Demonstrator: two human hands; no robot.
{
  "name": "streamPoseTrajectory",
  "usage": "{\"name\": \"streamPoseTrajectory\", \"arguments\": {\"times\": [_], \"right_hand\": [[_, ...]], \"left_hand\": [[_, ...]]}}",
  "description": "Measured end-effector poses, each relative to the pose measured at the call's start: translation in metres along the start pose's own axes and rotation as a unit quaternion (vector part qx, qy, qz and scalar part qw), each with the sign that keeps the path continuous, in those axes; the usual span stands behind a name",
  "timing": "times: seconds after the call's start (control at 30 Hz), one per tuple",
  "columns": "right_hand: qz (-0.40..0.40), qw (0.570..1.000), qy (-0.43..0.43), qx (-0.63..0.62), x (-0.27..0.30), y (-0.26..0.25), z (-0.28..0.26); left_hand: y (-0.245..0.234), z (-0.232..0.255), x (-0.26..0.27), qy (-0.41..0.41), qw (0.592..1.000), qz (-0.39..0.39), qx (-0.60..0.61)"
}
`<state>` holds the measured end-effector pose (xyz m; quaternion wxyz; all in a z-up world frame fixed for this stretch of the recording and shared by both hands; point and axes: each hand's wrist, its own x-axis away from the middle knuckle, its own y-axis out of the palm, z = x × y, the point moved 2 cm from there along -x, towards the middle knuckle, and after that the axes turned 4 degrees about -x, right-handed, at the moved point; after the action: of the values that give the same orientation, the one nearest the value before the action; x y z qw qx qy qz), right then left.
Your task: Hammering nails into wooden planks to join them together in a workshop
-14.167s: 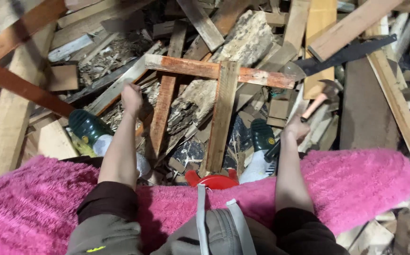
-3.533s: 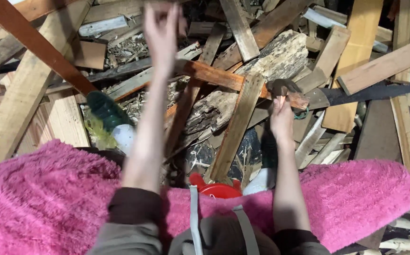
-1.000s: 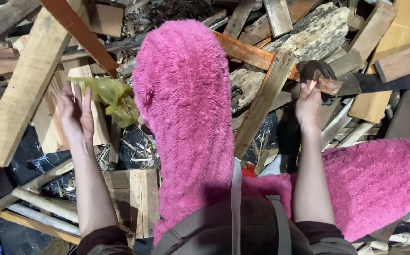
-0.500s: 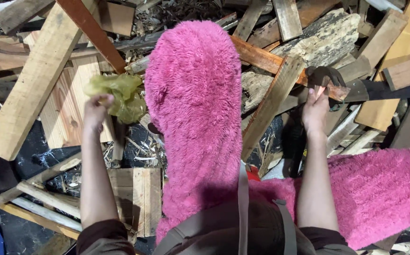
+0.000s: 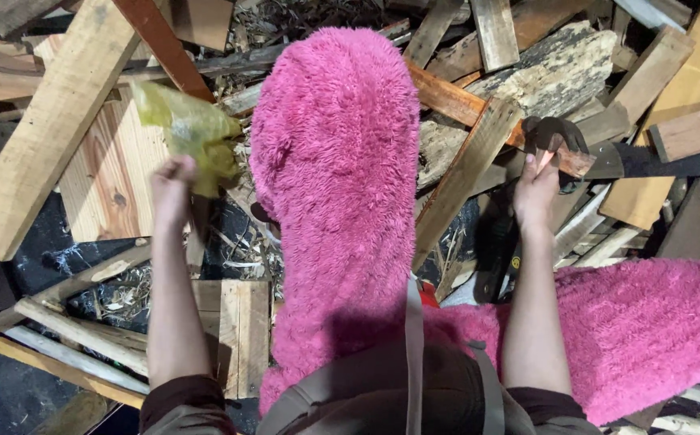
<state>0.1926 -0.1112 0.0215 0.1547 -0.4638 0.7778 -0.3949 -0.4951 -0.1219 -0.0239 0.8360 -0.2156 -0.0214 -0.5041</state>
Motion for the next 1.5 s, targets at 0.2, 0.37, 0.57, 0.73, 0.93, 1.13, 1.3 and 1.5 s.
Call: {"name": "streamPoseTrajectory", "arguments": {"times": [0.2, 0.37, 0.57, 0.73, 0.93, 1.13, 1.3, 1.5], "right_hand": [[0.002, 0.996, -0.080, -0.041, -0.002, 0.000, 0.001], [0.016, 0.999, -0.044, -0.018, -0.009, 0.007, 0.017], [0.013, 0.997, -0.081, -0.014, -0.011, 0.001, 0.010], [0.015, 0.995, -0.100, -0.024, -0.005, -0.001, 0.004], [0.024, 0.989, -0.148, -0.019, -0.004, -0.003, -0.003], [0.027, 0.993, -0.117, -0.018, -0.002, -0.001, 0.000], [0.020, 0.995, -0.102, -0.005, 0.011, -0.007, -0.020], [0.026, 0.999, -0.036, 0.009, 0.011, 0.004, -0.010]], "left_hand": [[-0.068, 0.114, 0.013, 0.175, 0.983, -0.028, -0.056], [-0.105, 0.149, 0.042, 0.272, 0.945, -0.012, -0.182], [-0.128, 0.144, 0.070, 0.293, 0.934, -0.035, -0.203], [-0.121, 0.139, 0.094, -0.081, 0.901, -0.263, -0.336], [-0.142, 0.061, 0.061, -0.064, 0.753, -0.074, -0.651], [-0.108, 0.037, 0.050, -0.088, 0.661, -0.193, -0.720], [-0.081, 0.041, 0.067, 0.127, 0.618, 0.036, -0.775], [0.004, -0.008, 0.119, 0.363, 0.646, 0.157, -0.653]]}}
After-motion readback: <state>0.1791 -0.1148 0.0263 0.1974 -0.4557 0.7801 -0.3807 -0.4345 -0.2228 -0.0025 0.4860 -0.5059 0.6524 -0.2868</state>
